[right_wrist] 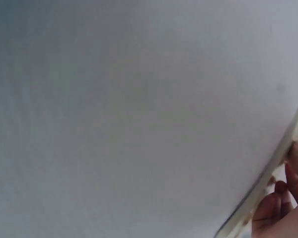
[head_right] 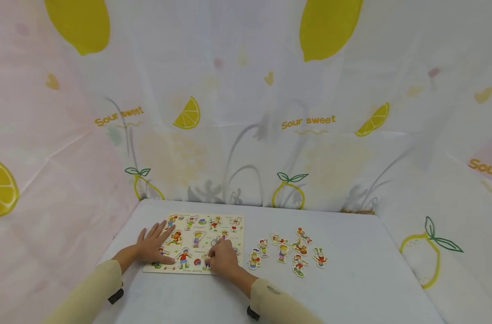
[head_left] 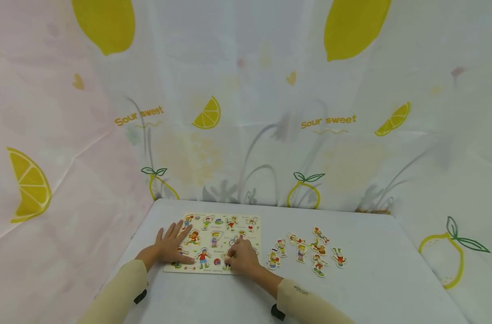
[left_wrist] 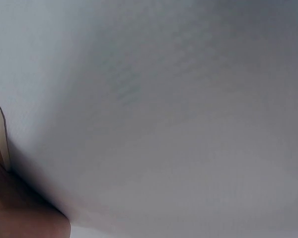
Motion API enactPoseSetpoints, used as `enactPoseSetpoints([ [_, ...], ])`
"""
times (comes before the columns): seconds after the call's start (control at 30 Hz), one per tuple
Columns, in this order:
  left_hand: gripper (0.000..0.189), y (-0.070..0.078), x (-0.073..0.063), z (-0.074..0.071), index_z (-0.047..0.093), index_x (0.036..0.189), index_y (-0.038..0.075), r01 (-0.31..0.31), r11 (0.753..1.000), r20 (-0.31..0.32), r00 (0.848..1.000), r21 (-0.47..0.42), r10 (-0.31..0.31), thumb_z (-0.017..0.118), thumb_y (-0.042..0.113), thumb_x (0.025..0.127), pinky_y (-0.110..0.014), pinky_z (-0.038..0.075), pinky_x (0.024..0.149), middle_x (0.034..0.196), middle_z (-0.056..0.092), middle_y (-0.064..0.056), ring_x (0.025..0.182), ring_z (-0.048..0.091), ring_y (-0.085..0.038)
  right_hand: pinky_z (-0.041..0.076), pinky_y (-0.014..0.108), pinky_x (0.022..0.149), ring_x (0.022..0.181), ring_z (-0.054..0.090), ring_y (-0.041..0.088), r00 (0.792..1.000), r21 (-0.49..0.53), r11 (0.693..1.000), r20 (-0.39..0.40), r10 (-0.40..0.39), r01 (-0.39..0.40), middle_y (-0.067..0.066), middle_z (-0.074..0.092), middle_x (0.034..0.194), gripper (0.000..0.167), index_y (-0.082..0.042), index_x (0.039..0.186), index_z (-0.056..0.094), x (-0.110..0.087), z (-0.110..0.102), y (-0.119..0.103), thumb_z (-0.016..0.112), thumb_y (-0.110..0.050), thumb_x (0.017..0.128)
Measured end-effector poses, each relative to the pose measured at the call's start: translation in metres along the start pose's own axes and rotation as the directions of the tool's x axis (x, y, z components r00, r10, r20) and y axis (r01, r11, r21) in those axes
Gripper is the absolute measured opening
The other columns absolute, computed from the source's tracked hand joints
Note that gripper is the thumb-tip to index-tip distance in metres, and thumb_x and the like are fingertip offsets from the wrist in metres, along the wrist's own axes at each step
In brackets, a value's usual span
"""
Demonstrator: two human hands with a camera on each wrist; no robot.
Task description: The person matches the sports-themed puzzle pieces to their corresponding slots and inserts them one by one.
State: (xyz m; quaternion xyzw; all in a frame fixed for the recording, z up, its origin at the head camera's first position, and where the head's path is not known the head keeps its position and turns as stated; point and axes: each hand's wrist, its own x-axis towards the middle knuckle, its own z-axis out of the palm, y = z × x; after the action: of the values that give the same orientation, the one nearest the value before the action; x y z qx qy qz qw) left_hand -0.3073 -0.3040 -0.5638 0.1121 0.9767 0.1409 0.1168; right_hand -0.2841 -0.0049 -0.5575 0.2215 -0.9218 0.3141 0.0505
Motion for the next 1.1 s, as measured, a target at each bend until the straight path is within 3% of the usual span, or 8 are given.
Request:
enactPoseSetpoints([
  [0.2,0.132,-0.003,0.0,0.005,0.011,0.16,0.019,0.013,1.0,0.0,1.0,-0.002,-0.013,0.063,0.089,0.061,-0.072,-0.013,0.111,0.165,-0.006,-0.023,0.149,-0.006,-0.05,0.051,0.03,0.088,0.073,0.052,0.009,0.999,0.048,0.999,0.041,0.006,-0.008,-0.008,0.058,0.073,0.019,-0.012,0.066,0.07,0.0,0.001,-0.001,0.085,-0.017,0.076],
  [0.4,0.131,-0.011,0.006,0.013,0.013,0.16,0.019,0.022,1.0,-0.028,0.999,0.02,-0.022,0.065,0.088,0.061,-0.071,-0.01,0.112,0.165,-0.004,-0.022,0.15,-0.004,-0.049,0.04,0.021,0.063,0.068,0.043,0.003,0.997,0.095,0.995,0.075,0.02,-0.027,-0.007,0.056,0.074,0.02,-0.013,0.069,0.068,0.002,-0.002,0.001,0.085,-0.018,0.077],
  [0.6,0.131,-0.014,0.012,0.017,0.014,0.16,0.019,0.019,1.0,-0.045,0.999,0.025,-0.018,0.065,0.088,0.06,-0.071,-0.008,0.113,0.166,-0.003,-0.02,0.15,-0.002,-0.048,0.04,0.018,0.063,0.07,0.044,0.003,0.994,0.077,0.997,0.109,-0.019,0.01,-0.008,0.055,0.077,0.019,-0.012,0.077,0.069,0.003,-0.005,0.005,0.085,-0.023,0.077],
  [0.7,0.132,-0.012,0.013,0.015,0.013,0.16,0.019,0.015,0.999,-0.04,0.999,0.032,-0.013,0.065,0.087,0.06,-0.071,-0.009,0.112,0.166,-0.004,-0.021,0.15,-0.002,-0.048,0.046,0.02,0.07,0.08,0.051,0.005,0.976,-0.023,0.982,0.12,-0.184,0.188,-0.003,0.06,0.095,0.03,-0.012,0.1,0.071,-0.001,-0.01,0.008,0.082,-0.032,0.081],
  [0.77,0.132,-0.011,0.012,0.014,0.013,0.16,0.019,0.016,0.999,-0.04,0.999,0.036,-0.014,0.065,0.088,0.061,-0.071,-0.009,0.112,0.166,-0.004,-0.021,0.15,-0.002,-0.048,0.05,0.027,0.082,0.098,0.057,0.011,0.94,-0.118,0.936,0.126,-0.317,0.331,0.005,0.059,0.12,0.049,-0.014,0.122,0.065,-0.004,-0.017,0.01,0.077,-0.042,0.084],
  [0.87,0.131,-0.008,0.009,0.009,0.014,0.16,0.017,0.015,0.999,-0.038,0.999,0.03,-0.014,0.066,0.087,0.061,-0.071,-0.009,0.112,0.165,-0.004,-0.021,0.15,-0.003,-0.048,0.043,0.041,0.104,0.13,0.047,0.023,0.886,-0.246,0.852,0.172,-0.43,0.462,0.013,0.031,0.158,0.077,-0.022,0.152,0.038,-0.006,-0.029,0.012,0.065,-0.056,0.088],
  [0.97,0.131,-0.006,0.006,0.005,0.016,0.159,0.014,0.007,1.0,-0.043,0.999,0.014,-0.007,0.068,0.084,0.061,-0.072,-0.01,0.111,0.165,-0.002,-0.024,0.149,-0.003,-0.05,0.032,0.049,0.114,0.144,0.031,0.029,0.876,-0.302,0.824,0.211,-0.433,0.48,0.012,-0.001,0.167,0.088,-0.029,0.159,0.016,-0.003,-0.038,0.015,0.057,-0.063,0.09],
  [1.1,0.131,-0.008,0.007,0.008,0.015,0.159,0.016,0.006,1.0,-0.043,0.999,0.019,-0.005,0.068,0.085,0.061,-0.072,-0.01,0.111,0.165,-0.002,-0.023,0.149,-0.002,-0.05,0.022,0.055,0.119,0.152,0.016,0.031,0.901,-0.34,0.834,0.195,-0.388,0.434,0.01,-0.014,0.167,0.089,-0.029,0.16,0.011,0.001,-0.043,0.026,0.052,-0.065,0.091],
])
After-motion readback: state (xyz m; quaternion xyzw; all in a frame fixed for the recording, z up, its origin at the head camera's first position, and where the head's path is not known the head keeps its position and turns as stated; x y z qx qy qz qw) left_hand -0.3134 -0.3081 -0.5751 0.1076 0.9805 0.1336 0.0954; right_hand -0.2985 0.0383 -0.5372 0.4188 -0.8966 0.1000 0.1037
